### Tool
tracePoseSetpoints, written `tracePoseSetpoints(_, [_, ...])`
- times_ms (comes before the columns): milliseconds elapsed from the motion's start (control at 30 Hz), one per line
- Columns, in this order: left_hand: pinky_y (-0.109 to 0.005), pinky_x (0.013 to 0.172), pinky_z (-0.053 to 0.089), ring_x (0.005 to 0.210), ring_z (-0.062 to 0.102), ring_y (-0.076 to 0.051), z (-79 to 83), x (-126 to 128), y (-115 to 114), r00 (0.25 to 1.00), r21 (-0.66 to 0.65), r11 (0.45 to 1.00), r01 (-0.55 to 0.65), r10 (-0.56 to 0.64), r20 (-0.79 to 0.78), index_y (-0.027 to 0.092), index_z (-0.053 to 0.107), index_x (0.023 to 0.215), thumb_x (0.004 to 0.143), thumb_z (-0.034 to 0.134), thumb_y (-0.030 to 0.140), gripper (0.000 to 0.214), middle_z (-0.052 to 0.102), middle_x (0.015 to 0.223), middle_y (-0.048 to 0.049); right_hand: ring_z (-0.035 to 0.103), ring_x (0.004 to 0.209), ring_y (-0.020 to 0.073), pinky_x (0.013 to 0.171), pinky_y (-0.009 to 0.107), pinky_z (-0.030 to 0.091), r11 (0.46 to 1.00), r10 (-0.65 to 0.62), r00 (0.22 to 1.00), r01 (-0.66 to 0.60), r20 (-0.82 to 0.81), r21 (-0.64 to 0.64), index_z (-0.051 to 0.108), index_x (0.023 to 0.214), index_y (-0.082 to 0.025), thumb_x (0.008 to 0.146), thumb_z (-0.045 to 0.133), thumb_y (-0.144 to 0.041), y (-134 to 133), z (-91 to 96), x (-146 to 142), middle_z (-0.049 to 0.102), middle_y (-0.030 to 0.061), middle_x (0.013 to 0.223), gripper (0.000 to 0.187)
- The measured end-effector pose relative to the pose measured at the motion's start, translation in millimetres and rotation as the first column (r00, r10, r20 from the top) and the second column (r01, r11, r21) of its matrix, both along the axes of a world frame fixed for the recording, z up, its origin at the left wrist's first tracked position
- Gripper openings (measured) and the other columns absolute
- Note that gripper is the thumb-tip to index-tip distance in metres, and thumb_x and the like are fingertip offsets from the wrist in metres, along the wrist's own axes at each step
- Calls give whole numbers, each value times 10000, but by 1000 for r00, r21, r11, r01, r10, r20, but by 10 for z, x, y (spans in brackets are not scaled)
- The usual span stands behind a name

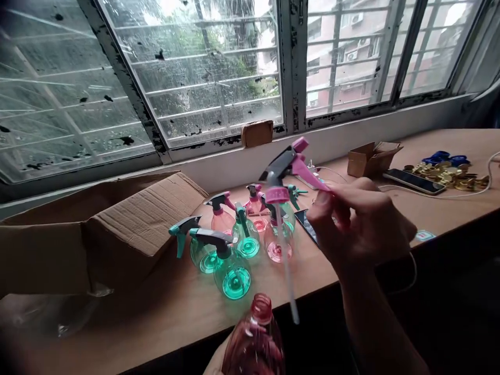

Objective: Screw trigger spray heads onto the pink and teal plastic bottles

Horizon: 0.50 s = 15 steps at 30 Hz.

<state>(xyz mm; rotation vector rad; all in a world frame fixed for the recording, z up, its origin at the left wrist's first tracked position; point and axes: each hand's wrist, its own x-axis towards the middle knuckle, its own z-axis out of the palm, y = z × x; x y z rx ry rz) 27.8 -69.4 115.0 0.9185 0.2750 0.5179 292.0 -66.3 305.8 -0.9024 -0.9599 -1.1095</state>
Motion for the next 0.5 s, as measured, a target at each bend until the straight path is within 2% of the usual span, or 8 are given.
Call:
tracePoseSetpoints(33, [-361,746,614,905,832,-326,-26,-22,0,999,3,1000,12,-12,35,250,723,1326,600,947,819,949,789,1208,-162,434,500,100,549,290,343,1000,13,1000,-13,11,14,680,1004,-260,887,702,-96,30,-18,-43,583,-60,642,203])
tracePoseSetpoints(100, [-310,751,592,921,830,-285,-37,-68,8,994,45,996,74,-77,71,252,692,1373,655,934,800,935,760,1273,-151,452,506,103,528,277,345,998,3,1000,-2,7,-61,686,1010,-251,899,703,-102,67,-77,-86,595,-52,647,186])
tracePoseSetpoints(200, [-331,823,582,1024,817,-308,-2,-117,22,989,137,981,140,-145,31,249,648,1443,721,921,763,928,662,1449,-181,548,541,138,539,298,421,983,-28,998,38,58,-177,671,985,-269,895,727,-123,84,-191,-99,665,-26,701,180])
tracePoseSetpoints(300, [-297,807,569,1053,810,-303,39,-143,25,988,140,979,151,-153,3,251,638,1468,732,917,759,937,621,1506,-191,607,572,187,565,351,478,989,-30,994,45,107,-138,652,998,-302,887,742,-147,114,-313,-82,689,-6,731,211])
tracePoseSetpoints(367, [-282,821,578,1047,810,-277,87,-150,20,990,98,986,135,-138,29,269,626,1489,723,932,746,953,635,1493,-173,649,617,237,588,399,509,981,11,1000,-7,21,-191,666,1006,-312,916,734,-216,146,-395,-69,677,19,723,148])
tracePoseSetpoints(433, [-297,824,595,997,821,-267,180,-156,17,992,81,993,82,-89,90,281,629,1480,733,913,763,934,662,1458,-160,682,659,271,618,438,536,945,85,991,-112,-100,-309,682,984,-315,951,703,-283,180,-465,-70,679,42,732,51])
tracePoseSetpoints(500, [-306,807,603,960,826,-271,315,-170,20,992,97,995,27,-39,120,273,645,1457,773,874,775,878,679,1437,-161,695,663,269,631,447,555,911,143,984,-174,-109,-375,689,989,-323,961,696,-272,216,-504,-98,696,39,743,58])
